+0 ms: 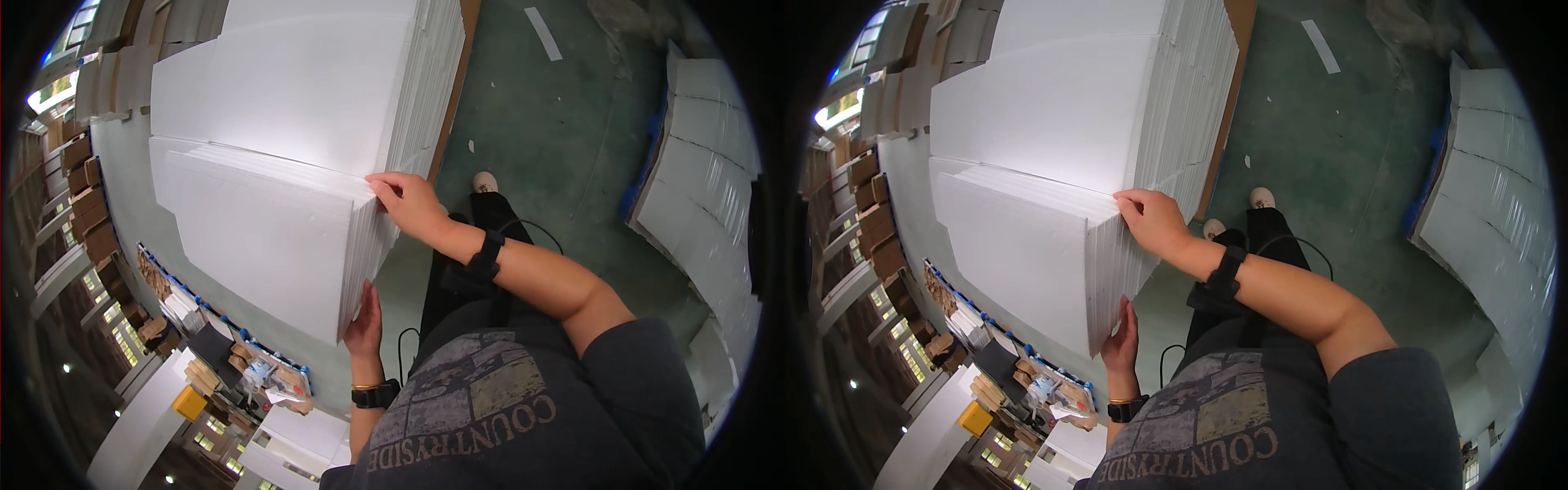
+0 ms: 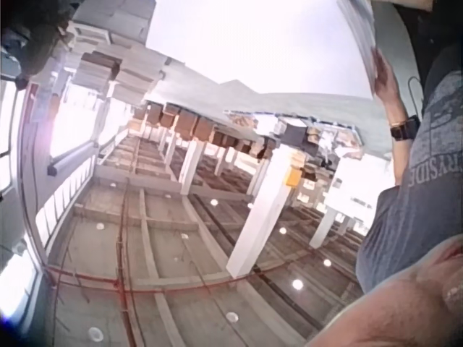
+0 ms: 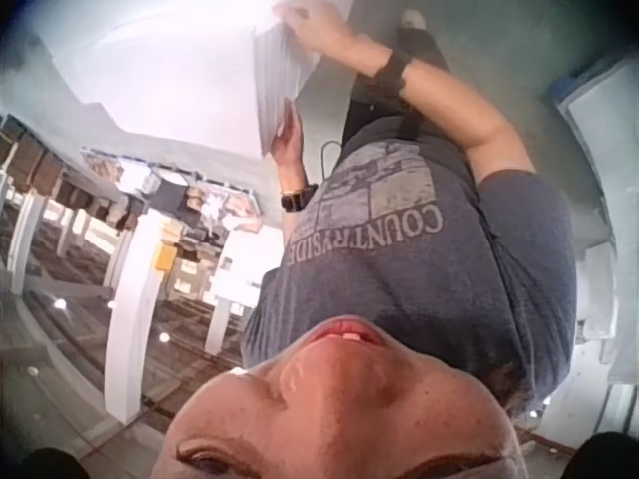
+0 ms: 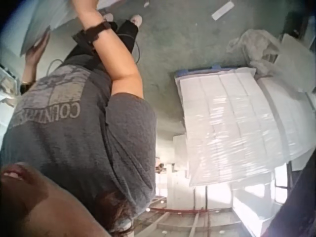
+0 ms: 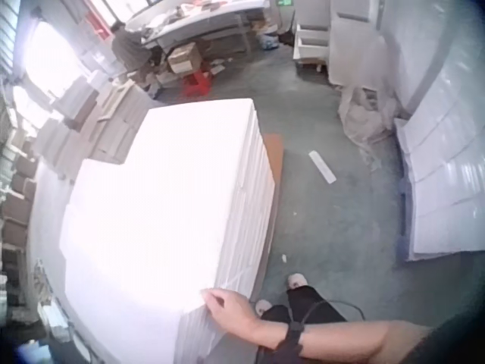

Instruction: Stacking white rectangular panels on a pallet in a manufacturing facility.

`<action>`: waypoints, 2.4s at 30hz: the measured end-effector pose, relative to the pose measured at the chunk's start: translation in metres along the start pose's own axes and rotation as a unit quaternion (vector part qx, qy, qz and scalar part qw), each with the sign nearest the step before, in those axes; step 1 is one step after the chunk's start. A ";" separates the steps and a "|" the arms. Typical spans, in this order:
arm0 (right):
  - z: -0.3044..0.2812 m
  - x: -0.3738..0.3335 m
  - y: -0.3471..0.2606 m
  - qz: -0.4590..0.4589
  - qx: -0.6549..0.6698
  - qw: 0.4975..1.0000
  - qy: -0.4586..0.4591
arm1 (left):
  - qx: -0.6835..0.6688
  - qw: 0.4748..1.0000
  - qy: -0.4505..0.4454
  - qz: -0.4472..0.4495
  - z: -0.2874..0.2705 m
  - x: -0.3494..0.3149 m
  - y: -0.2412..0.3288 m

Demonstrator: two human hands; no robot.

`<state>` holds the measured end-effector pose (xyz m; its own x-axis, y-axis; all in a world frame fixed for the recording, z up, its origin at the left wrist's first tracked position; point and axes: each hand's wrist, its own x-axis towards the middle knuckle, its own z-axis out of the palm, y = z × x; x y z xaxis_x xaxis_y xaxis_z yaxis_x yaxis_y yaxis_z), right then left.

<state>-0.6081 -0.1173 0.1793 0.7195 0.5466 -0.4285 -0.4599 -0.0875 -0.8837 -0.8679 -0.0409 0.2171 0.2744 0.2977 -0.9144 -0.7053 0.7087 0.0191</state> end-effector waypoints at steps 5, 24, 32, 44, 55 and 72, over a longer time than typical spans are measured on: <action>-0.001 -0.008 -0.004 0.110 0.113 0.987 0.004 | -0.027 0.999 -0.005 -0.039 -0.002 0.003 0.008; -0.008 0.001 -0.004 0.137 0.157 0.977 -0.038 | -0.089 0.990 -0.103 -0.028 -0.010 0.003 -0.039; -0.019 0.002 -0.016 0.242 0.216 0.941 -0.098 | 0.007 0.990 -0.117 0.074 0.003 0.009 -0.065; -0.010 -0.007 -0.017 0.318 0.203 0.917 -0.131 | 0.098 0.986 -0.070 0.113 0.032 0.001 -0.079; -0.010 -0.007 -0.022 0.296 0.190 0.928 -0.126 | 0.111 0.985 -0.067 0.114 0.043 -0.006 -0.091; -0.014 -0.020 -0.028 0.167 0.104 0.965 -0.176 | 0.051 0.985 -0.060 0.153 0.048 -0.007 -0.102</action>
<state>-0.6021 -0.1369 0.2100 0.3088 0.7695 -0.5590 -0.7558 -0.1584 -0.6354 -0.7662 -0.0846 0.2409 0.1387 0.5755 -0.8060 -0.6991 0.6333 0.3319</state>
